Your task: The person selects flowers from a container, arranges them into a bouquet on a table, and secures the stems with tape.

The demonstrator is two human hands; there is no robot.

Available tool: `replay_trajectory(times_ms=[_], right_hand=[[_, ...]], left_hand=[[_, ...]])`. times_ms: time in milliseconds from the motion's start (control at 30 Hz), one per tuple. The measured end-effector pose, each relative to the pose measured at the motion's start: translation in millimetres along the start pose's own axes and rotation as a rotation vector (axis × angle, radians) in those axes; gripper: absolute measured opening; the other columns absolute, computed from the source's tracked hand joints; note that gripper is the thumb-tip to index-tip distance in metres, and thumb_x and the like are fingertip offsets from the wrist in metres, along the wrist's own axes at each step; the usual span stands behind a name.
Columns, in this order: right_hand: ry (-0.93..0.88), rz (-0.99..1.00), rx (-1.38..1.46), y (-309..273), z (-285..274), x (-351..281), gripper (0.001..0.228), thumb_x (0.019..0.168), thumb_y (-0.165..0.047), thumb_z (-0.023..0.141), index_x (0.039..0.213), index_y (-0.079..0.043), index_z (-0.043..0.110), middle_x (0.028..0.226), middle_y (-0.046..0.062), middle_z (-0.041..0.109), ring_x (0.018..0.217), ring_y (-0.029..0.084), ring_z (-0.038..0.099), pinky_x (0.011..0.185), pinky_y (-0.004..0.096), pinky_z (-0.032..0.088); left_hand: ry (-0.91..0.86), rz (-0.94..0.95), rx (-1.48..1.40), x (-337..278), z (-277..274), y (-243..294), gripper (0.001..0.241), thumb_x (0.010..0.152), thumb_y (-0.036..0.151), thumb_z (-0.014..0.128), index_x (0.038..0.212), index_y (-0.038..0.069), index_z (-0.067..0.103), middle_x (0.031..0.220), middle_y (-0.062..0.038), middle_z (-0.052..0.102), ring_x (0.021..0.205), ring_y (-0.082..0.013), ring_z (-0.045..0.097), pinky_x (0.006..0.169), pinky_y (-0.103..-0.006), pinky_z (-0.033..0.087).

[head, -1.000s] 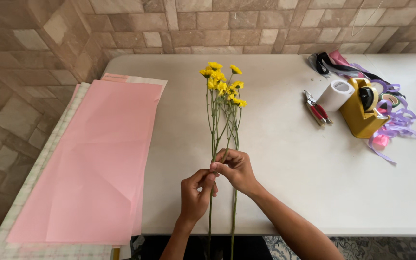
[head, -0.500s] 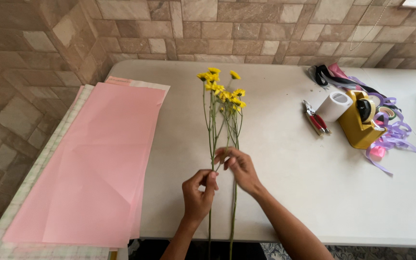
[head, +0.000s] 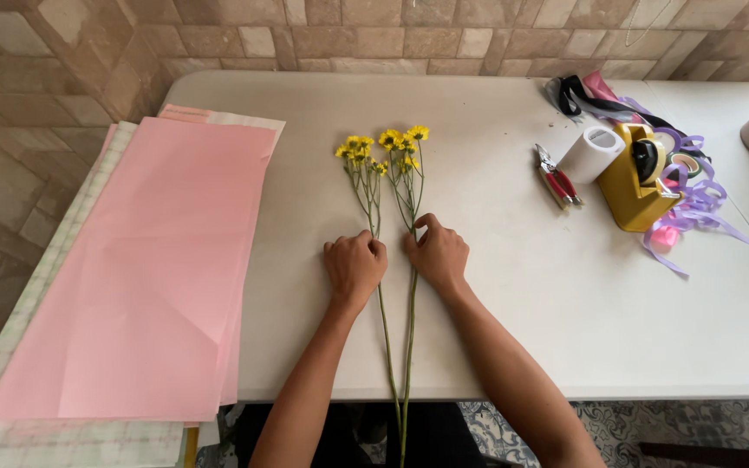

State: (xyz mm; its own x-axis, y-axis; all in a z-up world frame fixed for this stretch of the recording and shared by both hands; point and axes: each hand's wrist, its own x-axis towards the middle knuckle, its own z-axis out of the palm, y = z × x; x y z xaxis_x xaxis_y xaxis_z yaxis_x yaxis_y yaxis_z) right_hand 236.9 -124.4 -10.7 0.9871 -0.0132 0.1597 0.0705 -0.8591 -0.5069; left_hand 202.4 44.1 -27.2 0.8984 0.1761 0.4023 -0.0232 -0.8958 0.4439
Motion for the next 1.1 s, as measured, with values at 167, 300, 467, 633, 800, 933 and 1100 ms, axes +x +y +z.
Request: replay_trajectory(times_ms=[167,300,467,633,800,933,1100], right_hand=[[0.03,0.008,-0.01,4.2,10.2,0.4,0.028,0.09,-0.042,0.069,0.111,-0.022,0.07,0.076,-0.003,0.076,0.086,0.033,0.077,0.08,0.05,0.06],[0.022,0.03,-0.017,1.5,11.3,-1.6,0.033,0.09,-0.043,0.067,0.116,-0.024,0.069,0.076,-0.003,0.076,0.087,0.033,0.077,0.081,0.052,0.061],[-0.009,0.028,0.007,-2.7,-4.2,-11.3,0.043,0.091,-0.034,0.066,0.132,-0.024,0.063,0.079,0.0,0.076,0.091,0.034,0.075,0.085,0.054,0.061],[0.038,0.031,0.015,10.1,-1.7,-13.1,0.038,0.089,-0.031,0.067,0.127,-0.026,0.066,0.078,-0.001,0.073,0.086,0.032,0.074,0.082,0.052,0.061],[0.085,-0.025,-0.022,12.8,-3.0,-18.7,0.029,0.091,-0.031,0.065,0.119,-0.03,0.074,0.079,-0.002,0.071,0.083,0.028,0.074,0.078,0.048,0.062],[0.095,-0.042,-0.056,12.3,-12.0,-20.9,0.027,0.092,-0.031,0.068,0.116,-0.028,0.079,0.087,0.0,0.072,0.086,0.031,0.074,0.079,0.049,0.062],[0.081,-0.038,-0.02,20.5,-16.4,-15.5,0.033,0.091,-0.037,0.072,0.123,-0.03,0.079,0.1,0.001,0.069,0.096,0.033,0.073,0.086,0.052,0.062]], left_hand=[[0.023,0.101,0.053,0.3,0.5,-0.4,0.027,0.092,0.03,0.056,0.072,0.015,0.066,0.065,-0.008,0.068,0.073,-0.0344,0.071,0.073,-0.046,0.05],[-0.011,0.109,0.134,1.8,-6.9,6.3,0.022,0.092,0.033,0.06,0.096,0.011,0.062,0.085,-0.01,0.066,0.089,-0.0332,0.066,0.075,-0.0466,0.05],[-0.046,0.11,0.126,6.2,-5.0,-0.8,0.029,0.093,0.03,0.065,0.111,0.008,0.059,0.1,-0.01,0.06,0.101,-0.0322,0.059,0.08,-0.0453,0.05],[-0.023,0.091,0.068,4.9,-5.3,-4.2,0.033,0.093,0.028,0.069,0.116,0.007,0.059,0.105,-0.011,0.057,0.106,-0.0326,0.057,0.083,-0.0459,0.051],[-0.011,0.046,0.078,-0.2,-6.3,-1.0,0.045,0.096,0.033,0.067,0.132,0.009,0.056,0.114,-0.011,0.056,0.108,-0.0307,0.053,0.088,-0.0455,0.047],[-0.017,0.048,0.024,-4.2,-3.1,-10.2,0.042,0.099,0.035,0.063,0.132,0.009,0.058,0.116,-0.011,0.057,0.111,-0.0319,0.053,0.091,-0.0473,0.046],[0.006,0.047,-0.115,-3.5,0.1,-18.0,0.055,0.091,0.046,0.067,0.133,0.012,0.061,0.117,-0.011,0.059,0.114,-0.0341,0.054,0.093,-0.0511,0.045]])
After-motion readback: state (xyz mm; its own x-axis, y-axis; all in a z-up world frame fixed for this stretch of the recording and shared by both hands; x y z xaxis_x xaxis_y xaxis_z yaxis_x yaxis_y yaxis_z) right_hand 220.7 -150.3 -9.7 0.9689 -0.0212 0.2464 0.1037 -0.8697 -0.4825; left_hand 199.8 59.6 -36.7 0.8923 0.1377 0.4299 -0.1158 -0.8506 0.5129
